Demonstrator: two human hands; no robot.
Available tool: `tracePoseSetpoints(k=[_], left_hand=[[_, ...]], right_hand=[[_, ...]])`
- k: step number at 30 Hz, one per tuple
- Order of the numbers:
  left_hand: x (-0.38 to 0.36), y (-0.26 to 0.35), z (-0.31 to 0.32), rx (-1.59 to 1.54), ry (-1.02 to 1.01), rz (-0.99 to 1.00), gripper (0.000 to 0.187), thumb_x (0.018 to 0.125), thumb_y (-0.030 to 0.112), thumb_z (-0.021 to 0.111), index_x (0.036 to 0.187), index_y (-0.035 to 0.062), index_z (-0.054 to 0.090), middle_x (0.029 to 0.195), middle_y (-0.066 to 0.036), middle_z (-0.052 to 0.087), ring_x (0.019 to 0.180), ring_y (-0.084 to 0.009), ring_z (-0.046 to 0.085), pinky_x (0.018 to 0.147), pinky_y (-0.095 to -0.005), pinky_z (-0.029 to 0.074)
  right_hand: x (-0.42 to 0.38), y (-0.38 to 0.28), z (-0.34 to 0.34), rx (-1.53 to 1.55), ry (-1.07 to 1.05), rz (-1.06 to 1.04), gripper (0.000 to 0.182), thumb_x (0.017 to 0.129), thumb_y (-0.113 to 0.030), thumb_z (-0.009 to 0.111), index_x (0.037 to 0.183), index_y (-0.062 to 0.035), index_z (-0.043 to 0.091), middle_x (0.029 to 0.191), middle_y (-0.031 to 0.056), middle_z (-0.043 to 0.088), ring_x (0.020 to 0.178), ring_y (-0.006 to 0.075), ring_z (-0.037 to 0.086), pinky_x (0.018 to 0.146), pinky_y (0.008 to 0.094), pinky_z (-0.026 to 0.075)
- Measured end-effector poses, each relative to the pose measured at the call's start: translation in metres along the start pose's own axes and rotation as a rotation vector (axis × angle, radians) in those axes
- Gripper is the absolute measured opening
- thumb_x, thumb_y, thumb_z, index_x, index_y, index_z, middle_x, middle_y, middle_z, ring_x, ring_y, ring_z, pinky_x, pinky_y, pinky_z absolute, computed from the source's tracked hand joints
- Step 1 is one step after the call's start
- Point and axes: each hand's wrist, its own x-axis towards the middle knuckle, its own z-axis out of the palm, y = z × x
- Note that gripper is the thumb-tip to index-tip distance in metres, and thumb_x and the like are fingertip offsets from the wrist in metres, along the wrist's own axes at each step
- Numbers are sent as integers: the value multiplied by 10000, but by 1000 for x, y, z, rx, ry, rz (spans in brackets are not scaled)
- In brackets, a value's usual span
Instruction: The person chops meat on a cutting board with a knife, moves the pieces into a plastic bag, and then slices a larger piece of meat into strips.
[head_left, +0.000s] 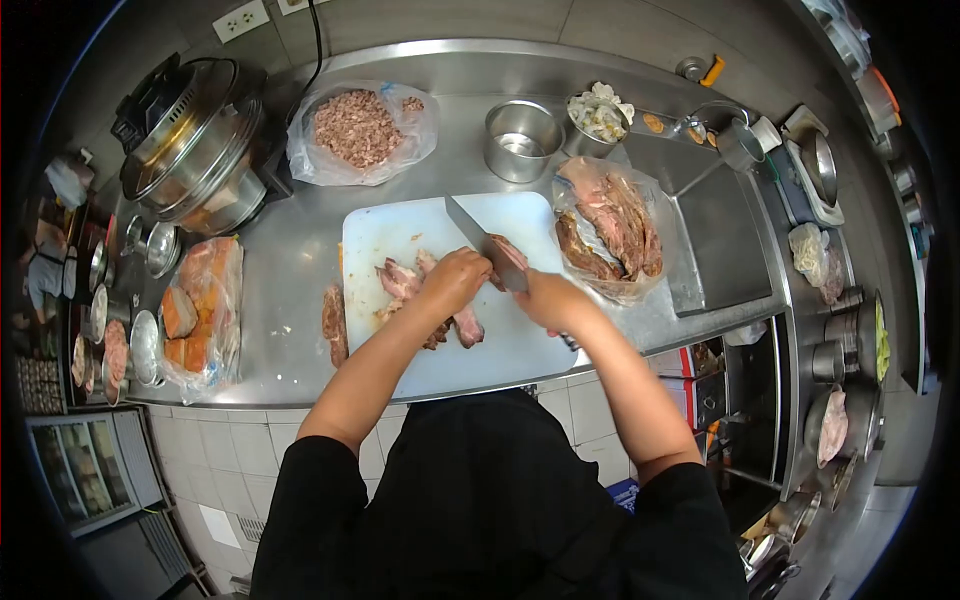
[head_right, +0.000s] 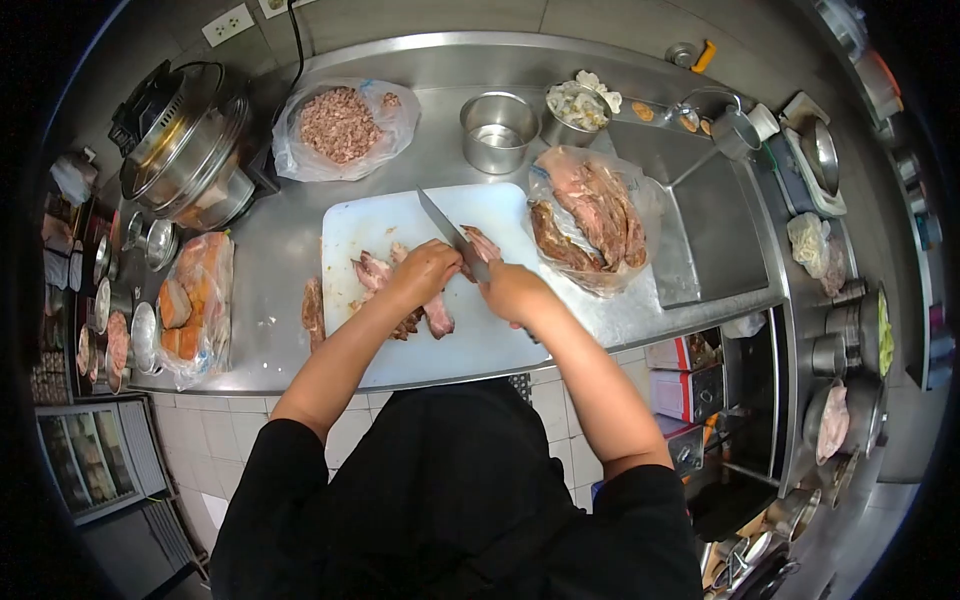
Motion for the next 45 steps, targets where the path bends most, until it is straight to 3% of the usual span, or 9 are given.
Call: tracePoseSetpoints(k=[4, 7, 10, 12, 20, 24, 32, 37, 45], left_hand=[[3, -1, 0, 20, 5, -22, 45, 815, 51, 647, 795, 15, 628, 812, -145, 641, 847, -346, 603, 766, -433, 500], [2, -3, 3, 20, 23, -1, 41, 809, 48, 654, 801, 16, 630, 808, -143, 639, 845, -343, 602, 767, -431, 499], [-5, -2, 7, 5, 57, -11, 39, 795, 42, 647, 778, 25, 616, 776, -135, 622, 830, -334, 594, 761, -431, 491], [-3, -3, 9, 4, 62, -10, 33, 792, 42, 650, 788, 29, 619, 778, -132, 622, 831, -332, 595, 765, -430, 491], [-2, 1, 6, 41, 65, -9, 62, 805, 58, 654, 754, 41, 624, 785, -115, 630, 836, -318, 601, 764, -408, 480], [0, -4, 7, 85, 49, -9, 51, 822, 84, 655, 781, 53, 650, 809, -104, 652, 857, -307, 613, 783, -421, 472], [3, -6, -73, 20, -129, -250, 227, 834, 101, 638, 1038, 104, 736, 1021, -124, 717, 996, -305, 638, 911, -424, 483], [-25, 18, -64, 274, -416, 14, 479, 728, 57, 684, 1194, 165, 659, 1355, -11, 558, 1149, -273, 553, 931, -409, 454], [-20, 30, -54, 341, -440, 84, 315, 734, 69, 684, 1038, 152, 666, 1092, 15, 609, 1058, -218, 555, 887, -401, 431]], right_hand=[[34, 9, 22, -52, 220, -108, 405, 957, -261, 547, 1185, 73, 538, 739, 214, 679, 504, 301, 643, 526, 411, 533], [8, -14, -16, 40, 50, 22, 379, 933, -236, 547, 1140, 81, 569, 863, 252, 699, 695, 383, 694, 726, 446, 564], [3, -6, -4, -15, -37, 30, 383, 932, -231, 544, 1139, 89, 568, 837, 247, 698, 695, 379, 695, 714, 443, 567], [25, 6, 27, 46, 139, -24, 410, 957, -237, 530, 1233, 66, 518, 759, 229, 679, 502, 296, 640, 533, 407, 540], [6, 6, 3, 31, 17, -33, 382, 962, -251, 538, 1157, 77, 529, 737, 226, 675, 493, 297, 637, 523, 414, 529], [31, 29, 34, 52, 221, -60, 383, 949, -251, 555, 1136, 83, 539, 786, 210, 685, 482, 262, 632, 491, 379, 516], [-30, 19, 9, 315, 214, -4, 343, 945, -280, 573, 1100, 25, 572, 676, 121, 624, 453, 221, 599, 458, 362, 493], [-29, 22, 31, 223, 106, -11, 333, 954, -292, 567, 1120, -3, 581, 645, 111, 607, 474, 204, 596, 473, 373, 484], [-24, 43, 38, 398, 177, 43, 357, 958, -287, 570, 1136, 22, 583, 682, 129, 635, 474, 214, 606, 489, 358, 497]])
